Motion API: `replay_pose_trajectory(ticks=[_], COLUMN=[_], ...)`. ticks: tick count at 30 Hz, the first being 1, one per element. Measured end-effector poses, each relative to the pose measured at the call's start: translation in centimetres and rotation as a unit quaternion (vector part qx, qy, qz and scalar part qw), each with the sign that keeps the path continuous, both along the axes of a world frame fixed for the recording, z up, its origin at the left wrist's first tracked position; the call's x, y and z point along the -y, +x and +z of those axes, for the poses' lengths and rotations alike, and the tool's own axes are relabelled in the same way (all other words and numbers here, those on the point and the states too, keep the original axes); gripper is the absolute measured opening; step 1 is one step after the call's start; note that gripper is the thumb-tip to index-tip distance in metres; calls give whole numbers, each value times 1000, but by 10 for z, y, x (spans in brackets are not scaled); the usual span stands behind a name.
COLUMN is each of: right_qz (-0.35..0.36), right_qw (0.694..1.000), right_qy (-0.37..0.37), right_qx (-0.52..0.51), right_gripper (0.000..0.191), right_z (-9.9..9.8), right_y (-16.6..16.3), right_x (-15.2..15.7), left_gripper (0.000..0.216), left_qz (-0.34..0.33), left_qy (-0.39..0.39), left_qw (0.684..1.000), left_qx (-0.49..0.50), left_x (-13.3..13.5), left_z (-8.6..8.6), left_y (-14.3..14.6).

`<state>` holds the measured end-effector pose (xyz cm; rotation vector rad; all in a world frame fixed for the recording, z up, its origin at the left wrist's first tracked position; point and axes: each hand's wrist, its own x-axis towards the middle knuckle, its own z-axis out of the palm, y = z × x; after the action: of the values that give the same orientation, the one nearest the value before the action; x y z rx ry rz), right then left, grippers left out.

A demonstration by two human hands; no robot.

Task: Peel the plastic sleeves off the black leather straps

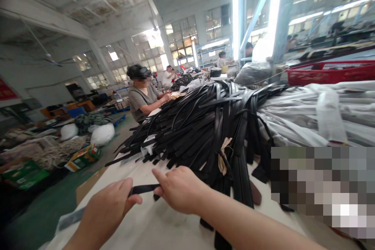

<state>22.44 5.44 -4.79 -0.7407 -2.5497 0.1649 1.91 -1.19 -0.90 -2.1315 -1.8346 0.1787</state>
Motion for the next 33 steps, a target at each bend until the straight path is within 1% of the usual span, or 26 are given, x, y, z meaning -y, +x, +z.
replay_pose_trajectory(ticks=[3, 5, 8, 10, 12, 14, 15, 16, 17, 18, 19, 21, 22, 23, 24, 27, 31, 33], right_qz=[-7, -9, 10, 17, 15, 8, 4, 0, -4, -7, -10, -11, -10, -8, -5, -5, 11, 31], right_qw=[997, 991, 987, 990, 991, 991, 990, 989, 989, 989, 989, 991, 992, 992, 993, 991, 986, 985], right_qy=[-63, -94, -89, -81, -86, -101, -109, -116, -119, -119, -115, -99, -89, -80, -72, -67, -88, -91], right_qx=[-36, -90, -131, -117, -98, -91, -90, -91, -92, -93, -93, -94, -94, -94, -96, -114, -138, -146], right_gripper=[19, 12, 6, 6, 5, 5, 5, 6, 7, 8, 9, 13, 14, 15, 15, 17, 20, 19], right_z=[-5, -10, -17, -20, -21, -22, -23, -23, -23, -23, -23, -23, -22, -22, -22, -23, -26, -27], right_y=[-1, -4, -8, -10, -10, -10, -9, -9, -8, -8, -8, -8, -8, -8, -9, -9, -9, -9], right_x=[-6, -7, -8, -9, -11, -13, -15, -16, -17, -18, -18, -16, -14, -13, -11, -7, -8, -9], left_gripper=[52, 51, 50, 48, 48, 58, 65, 70, 72, 70, 64, 41, 31, 28, 31, 34, 33, 34], left_qz=[-34, -63, -84, -88, -117, -144, -141, -123, -93, -61, -35, -11, -7, -8, -12, -26, -36, -58], left_qy=[70, 98, 88, 64, 62, 91, 104, 103, 86, 51, 4, -84, -107, -113, -104, -49, -16, -11], left_qw=[997, 993, 992, 992, 986, 975, 972, 972, 973, 975, 975, 970, 970, 972, 977, 987, 989, 989], left_qx=[-2, 11, 42, 69, 103, 140, 157, 174, 191, 207, 220, 227, 219, 204, 185, 148, 144, 137], left_x=[-2, -5, -13, -18, -21, -23, -23, -23, -22, -22, -22, -21, -20, -19, -18, -16, -14, -12], left_z=[-9, -18, -33, -41, -47, -46, -42, -37, -31, -25, -20, -13, -12, -13, -16, -28, -38, -41], left_y=[-8, -2, 16, 25, 25, 15, 7, -3, -12, -20, -27, -33, -32, -29, -24, -7, 7, 9])
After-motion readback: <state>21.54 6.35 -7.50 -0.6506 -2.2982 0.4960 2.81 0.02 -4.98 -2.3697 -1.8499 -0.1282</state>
